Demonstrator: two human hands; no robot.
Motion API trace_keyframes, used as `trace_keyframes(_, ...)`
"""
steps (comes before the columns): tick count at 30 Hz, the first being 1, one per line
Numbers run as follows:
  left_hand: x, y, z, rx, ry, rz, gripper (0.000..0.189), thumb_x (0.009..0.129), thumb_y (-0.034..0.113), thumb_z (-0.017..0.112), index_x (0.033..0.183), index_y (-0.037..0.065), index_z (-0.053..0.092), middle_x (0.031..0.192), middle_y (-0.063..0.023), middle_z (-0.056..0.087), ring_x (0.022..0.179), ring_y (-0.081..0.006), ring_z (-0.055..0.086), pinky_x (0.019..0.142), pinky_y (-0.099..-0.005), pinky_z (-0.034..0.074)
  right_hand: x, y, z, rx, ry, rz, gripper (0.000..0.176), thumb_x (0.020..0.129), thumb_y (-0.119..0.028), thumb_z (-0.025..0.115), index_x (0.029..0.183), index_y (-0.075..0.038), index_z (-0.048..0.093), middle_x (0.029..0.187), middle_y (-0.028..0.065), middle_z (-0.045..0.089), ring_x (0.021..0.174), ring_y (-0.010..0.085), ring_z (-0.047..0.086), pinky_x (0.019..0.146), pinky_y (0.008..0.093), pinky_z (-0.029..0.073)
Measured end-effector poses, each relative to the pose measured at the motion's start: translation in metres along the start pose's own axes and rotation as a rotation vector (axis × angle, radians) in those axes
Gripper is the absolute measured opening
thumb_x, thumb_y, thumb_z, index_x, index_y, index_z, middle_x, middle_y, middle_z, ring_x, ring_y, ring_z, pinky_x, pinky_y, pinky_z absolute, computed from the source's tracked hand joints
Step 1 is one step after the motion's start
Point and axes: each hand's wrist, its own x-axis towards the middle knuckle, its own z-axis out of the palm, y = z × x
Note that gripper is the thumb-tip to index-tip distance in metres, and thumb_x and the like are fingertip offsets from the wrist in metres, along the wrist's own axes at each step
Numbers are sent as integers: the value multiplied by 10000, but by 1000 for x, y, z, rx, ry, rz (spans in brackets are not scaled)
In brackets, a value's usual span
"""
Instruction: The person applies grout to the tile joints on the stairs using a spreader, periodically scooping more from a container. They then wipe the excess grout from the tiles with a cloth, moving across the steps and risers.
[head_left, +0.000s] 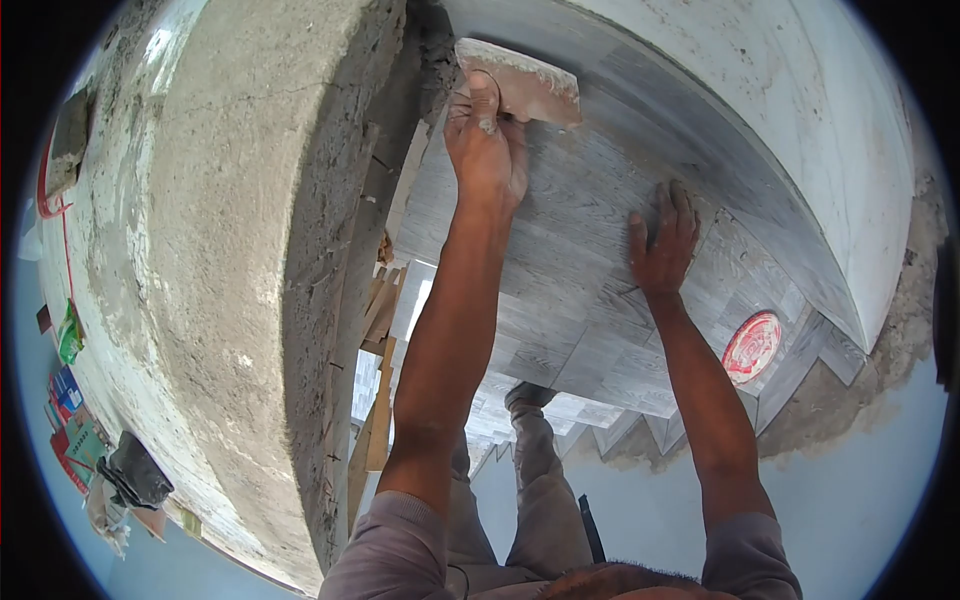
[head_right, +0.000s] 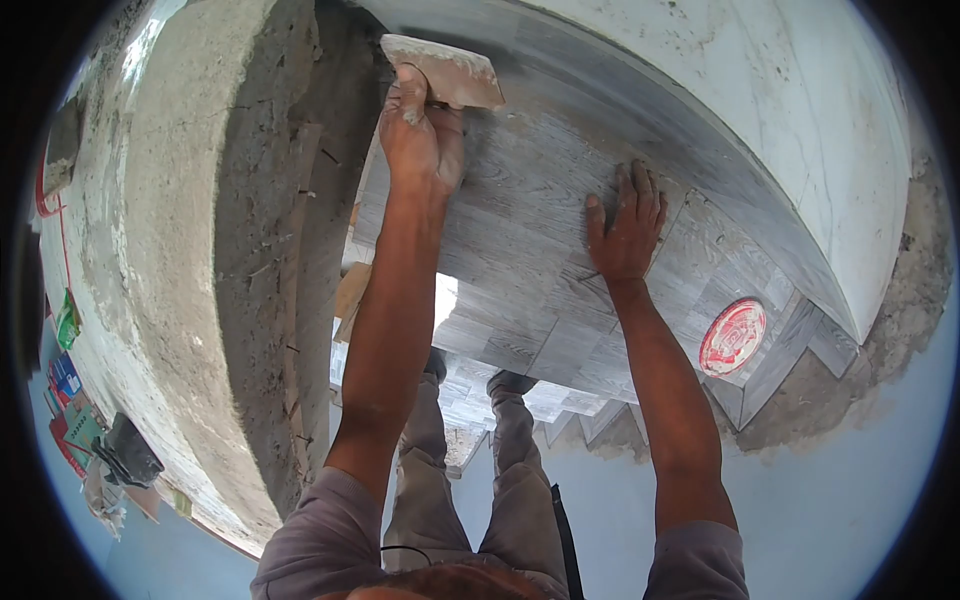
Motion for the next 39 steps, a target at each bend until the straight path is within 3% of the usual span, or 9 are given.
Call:
trace_keyframes(7, -13, 37, 52, -251, 5, -78, 308, 1003, 276, 563, 1189, 33, 532, 1120, -45, 605, 981, -173, 615, 865, -350, 539, -2, 0, 0, 8, -5, 3, 569, 911, -345, 618, 1389, -76, 465, 1459, 173, 419, 1377, 363, 360, 1142, 556, 226)
trace_keyframes(13, -5, 52, 56, -311, -135, -154, 229, 1036, 245, 499, 1153, 56, 554, 1001, -52, 632, 820, -157, 611, 697, -318, 513, 0, -1, -1, 6, -8, 11, 563, 917, -352, 612, 1393, -91, 461, 1459, 164, 420, 1384, 358, 354, 1143, 557, 224)
trace_keyframes(16, -2, 57, 67, -263, 17, -157, 208, 1045, 215, 473, 1115, 43, 569, 905, -49, 626, 715, -148, 570, 622, -289, 515, 0, -2, -3, 19, -14, 24, 568, 917, -358, 610, 1395, -92, 459, 1458, 157, 422, 1386, 355, 352, 1145, 561, 221)
trace_keyframes(25, -58, 1, 119, -153, 187, -247, 305, 1075, 290, 388, 1148, 40, 548, 972, -49, 591, 761, -143, 553, 605, -298, 466, -1, -1, -4, -2, -20, 36, 569, 917, -365, 596, 1394, -85, 464, 1464, 147, 421, 1389, 342, 357, 1150, 562, 220)
trace_keyframes(28, -100, -33, 143, -84, 193, -357, 366, 1039, 374, 479, 1135, 23, 523, 975, -54, 573, 804, -151, 552, 622, -303, 459, 3, 6, 11, 11, -356, 376, 574, 917, -376, 584, 1397, -84, 464, 1472, 146, 417, 1388, 342, 362, 1158, 564, 210)
trace_keyframes(32, -148, -61, 140, -4, 217, -549, 446, 968, 404, 618, 1167, 29, 481, 1000, -82, 566, 820, -154, 557, 622, -298, 475, -20, 31, 33, 305, -200, 306, 572, 921, -379, 574, 1398, -81, 464, 1472, 148, 416, 1389, 345, 361, 1159, 565, 209)
trace_keyframes(35, -150, -25, 123, 22, 239, -393, 416, 956, 331, 650, 1181, 39, 457, 1041, -111, 573, 838, -154, 593, 593, -272, 509, -30, 43, 50, 608, -28, 237, 570, 926, -382, 563, 1398, -78, 464, 1473, 150, 415, 1389, 348, 360, 1160, 567, 209)
trace_keyframes(36, -142, -7, 114, 88, 220, -291, 389, 954, 293, 651, 1175, 40, 455, 1047, -118, 581, 841, -158, 615, 581, -259, 524, -2, -4, -5, 234, 60, 36, 564, 929, -371, 569, 1396, -73, 465, 1467, 156, 418, 1387, 353, 361, 1153, 572, 218)
trace_keyframes(39, -113, 54, 99, 265, 122, -19, 272, 968, 190, 616, 1133, 24, 478, 1040, -136, 602, 835, -176, 663, 575, -260, 571, -1, 0, -2, 19, -4, 25, 563, 925, -356, 585, 1396, -73, 464, 1462, 160, 420, 1384, 360, 362, 1145, 576, 228)
